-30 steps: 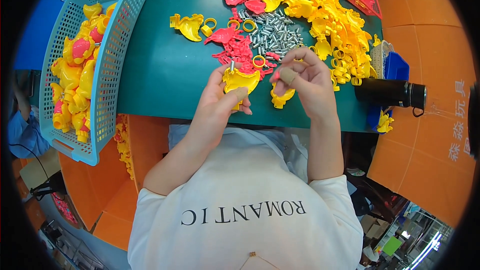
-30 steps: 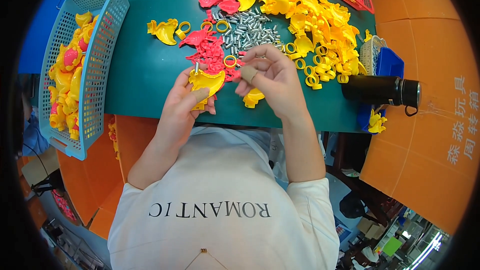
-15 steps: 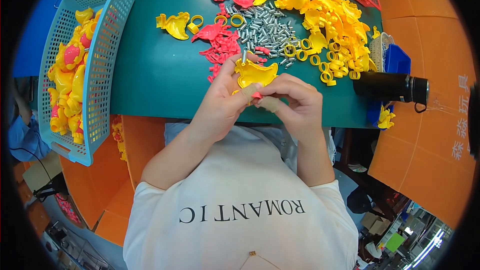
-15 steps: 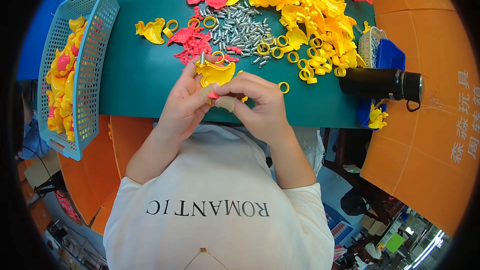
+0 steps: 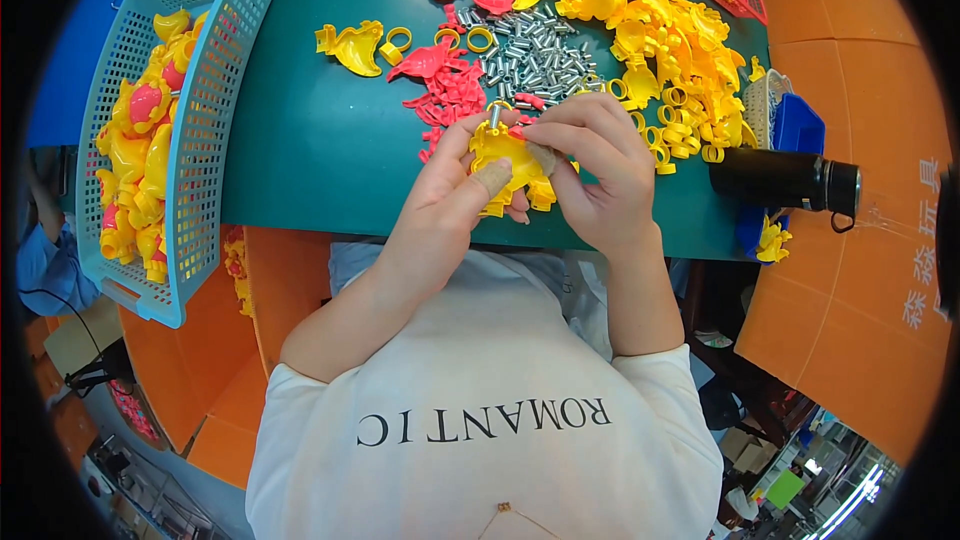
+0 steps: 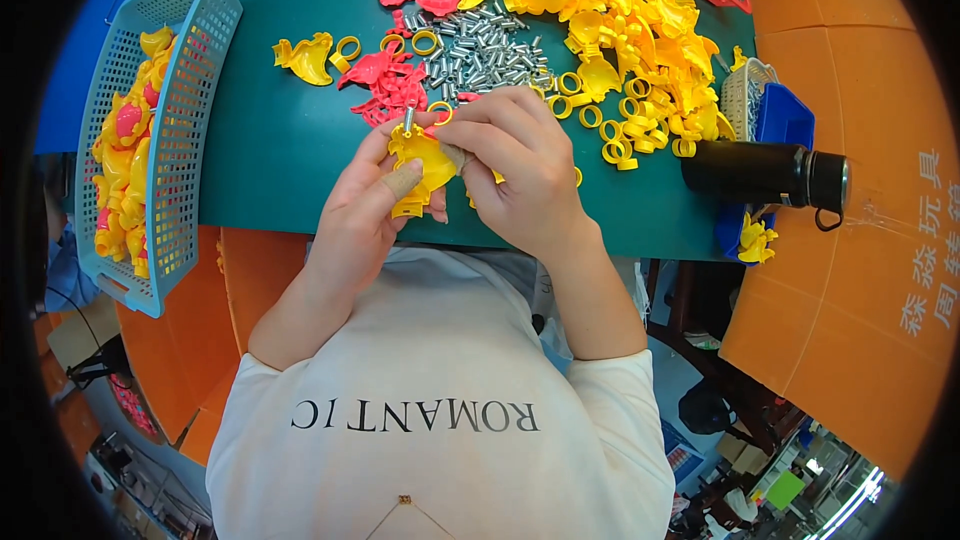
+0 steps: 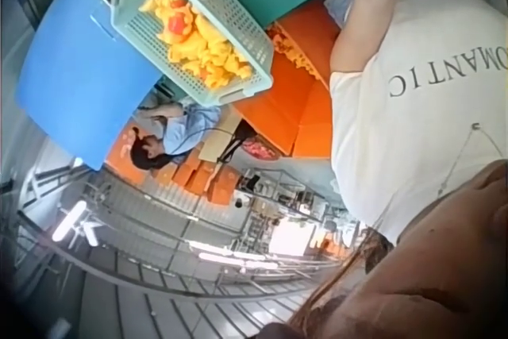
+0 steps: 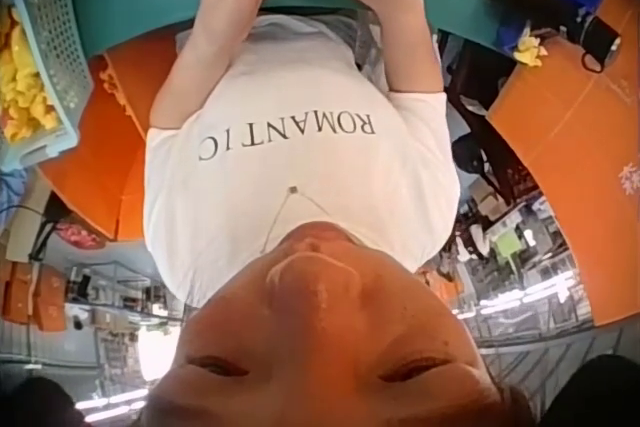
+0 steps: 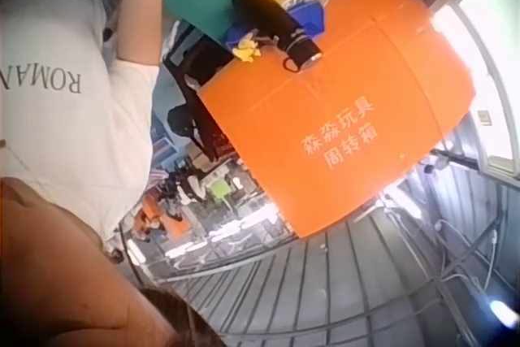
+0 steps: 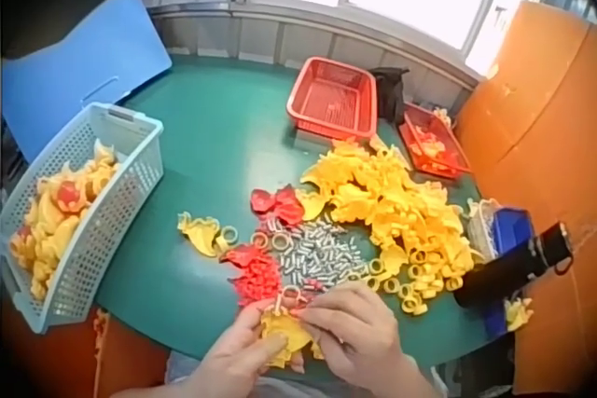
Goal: Assembling small plastic toy ducks by connecting multiple colored pieces and metal components.
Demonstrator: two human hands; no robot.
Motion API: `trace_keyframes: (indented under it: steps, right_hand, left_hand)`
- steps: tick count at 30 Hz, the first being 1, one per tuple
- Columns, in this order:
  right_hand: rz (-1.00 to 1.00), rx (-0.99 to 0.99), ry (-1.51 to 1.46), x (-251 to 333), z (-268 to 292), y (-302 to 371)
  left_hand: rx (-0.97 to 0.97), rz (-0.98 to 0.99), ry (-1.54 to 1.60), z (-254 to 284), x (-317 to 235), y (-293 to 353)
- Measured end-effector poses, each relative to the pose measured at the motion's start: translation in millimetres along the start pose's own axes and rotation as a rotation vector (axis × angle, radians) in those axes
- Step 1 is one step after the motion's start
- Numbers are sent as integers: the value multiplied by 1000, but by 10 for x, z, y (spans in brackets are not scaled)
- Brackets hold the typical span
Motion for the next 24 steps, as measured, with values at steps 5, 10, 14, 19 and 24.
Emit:
trace_keyframes:
  steps: [5,10,14,19,24]
  right_hand:
    - [46,23,21,46,-148,-86]
    - [-322,42,-397,56,-343,-58]
    - [-613,38,-821,97,-543,-106]
    - [-552,254,-685,19,-775,-380]
    - [-129,21,188,-593,-682,-915]
  left_hand:
    - [-22,-21,3,127,-36,1]
    - [-185,-149,-193,326,-53,59]
    - [-185,-276,-220,471,-121,173]
    - [-282,-221,-177,785,-253,327]
    - [-328,-130,14,995,-478,432]
Point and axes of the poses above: each hand's wrist, its own y-axis away from the middle knuckle, its own z-axis out of the back of the hand, x = y × z, the point moved 3 cm from there along -y, towards the middle knuckle, and after that the axes turned 6 degrees about z, right-handed, at the moved point
